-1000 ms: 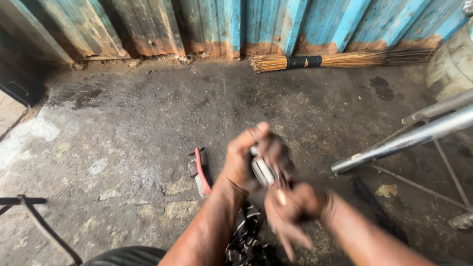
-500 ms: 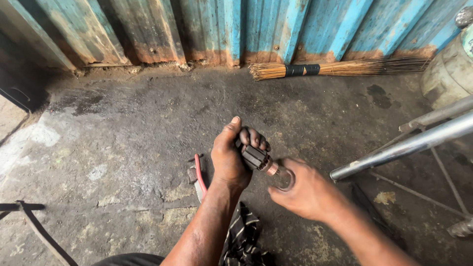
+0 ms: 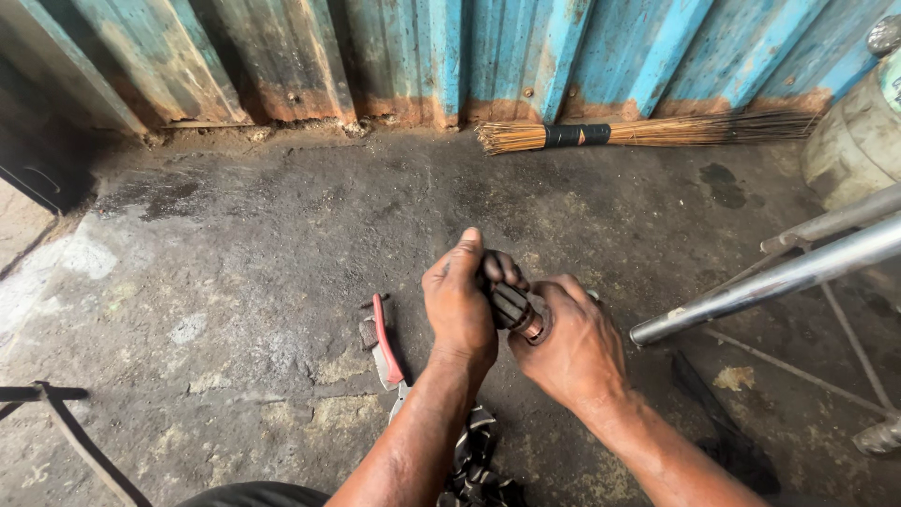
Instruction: The person is seated on the ground and uses a metal file to scrape and clean the copper windings on a cylindrical motor armature. They rotate the component and repeatedly file the same area.
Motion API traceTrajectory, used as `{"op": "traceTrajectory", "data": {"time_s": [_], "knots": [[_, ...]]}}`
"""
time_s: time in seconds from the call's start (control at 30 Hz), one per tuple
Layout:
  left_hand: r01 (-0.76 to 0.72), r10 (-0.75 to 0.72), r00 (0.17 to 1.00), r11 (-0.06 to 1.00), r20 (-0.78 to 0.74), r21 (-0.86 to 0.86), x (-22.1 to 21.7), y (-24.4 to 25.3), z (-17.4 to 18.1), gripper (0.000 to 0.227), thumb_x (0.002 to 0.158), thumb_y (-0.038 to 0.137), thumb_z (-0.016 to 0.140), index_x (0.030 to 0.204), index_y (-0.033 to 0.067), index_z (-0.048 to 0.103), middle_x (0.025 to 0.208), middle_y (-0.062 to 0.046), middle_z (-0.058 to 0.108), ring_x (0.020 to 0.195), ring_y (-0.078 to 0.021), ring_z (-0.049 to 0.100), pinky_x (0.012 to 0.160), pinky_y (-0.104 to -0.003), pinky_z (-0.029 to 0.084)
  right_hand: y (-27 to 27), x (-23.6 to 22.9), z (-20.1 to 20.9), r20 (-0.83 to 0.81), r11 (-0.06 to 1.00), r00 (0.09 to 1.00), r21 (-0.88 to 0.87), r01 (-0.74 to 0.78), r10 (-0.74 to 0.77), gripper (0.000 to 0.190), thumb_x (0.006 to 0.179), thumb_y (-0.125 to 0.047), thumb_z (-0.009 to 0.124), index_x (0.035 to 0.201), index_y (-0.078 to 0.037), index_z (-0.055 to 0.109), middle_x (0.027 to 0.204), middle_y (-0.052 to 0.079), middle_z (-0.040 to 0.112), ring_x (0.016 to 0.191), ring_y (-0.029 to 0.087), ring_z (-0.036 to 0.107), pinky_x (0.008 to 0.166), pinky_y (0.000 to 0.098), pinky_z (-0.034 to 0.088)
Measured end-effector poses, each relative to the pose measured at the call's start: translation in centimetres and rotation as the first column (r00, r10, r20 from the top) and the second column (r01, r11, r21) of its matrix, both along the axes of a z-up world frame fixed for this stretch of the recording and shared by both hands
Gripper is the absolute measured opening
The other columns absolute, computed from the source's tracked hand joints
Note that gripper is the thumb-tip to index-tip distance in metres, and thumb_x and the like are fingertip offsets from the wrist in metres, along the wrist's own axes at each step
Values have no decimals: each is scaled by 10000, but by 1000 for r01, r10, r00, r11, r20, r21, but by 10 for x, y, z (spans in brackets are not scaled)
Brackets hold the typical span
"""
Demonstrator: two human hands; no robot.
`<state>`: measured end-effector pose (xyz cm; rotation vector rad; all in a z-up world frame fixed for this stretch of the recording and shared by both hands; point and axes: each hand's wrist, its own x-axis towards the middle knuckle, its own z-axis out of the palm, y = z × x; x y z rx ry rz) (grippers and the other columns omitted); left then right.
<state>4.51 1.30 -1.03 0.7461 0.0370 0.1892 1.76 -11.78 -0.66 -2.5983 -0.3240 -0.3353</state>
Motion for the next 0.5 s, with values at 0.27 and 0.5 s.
{"op": "traceTrajectory", "data": {"time_s": [0.27,0.5], "knots": [[3,-3,1000,1000,-20,-2,-3,-8,-5,470,1056,287,543,672,16,547,665,-144,601,621,-233,591,615,-360,500,3,2,-5,-142,998,989,49,37,-30,335,763,-177,792,1013,3,660,940,144,714,793,281,747,704,409,623],[113,-113,993,994,26,2,0,-10,-4,467,1048,269,556,651,24,538,625,-145,577,566,-247,574,561,-389,506,-4,5,-21,-258,1000,966,22,19,-12,227,899,-250,716,779,-58,702,687,137,752,547,215,720,537,358,595]]}}
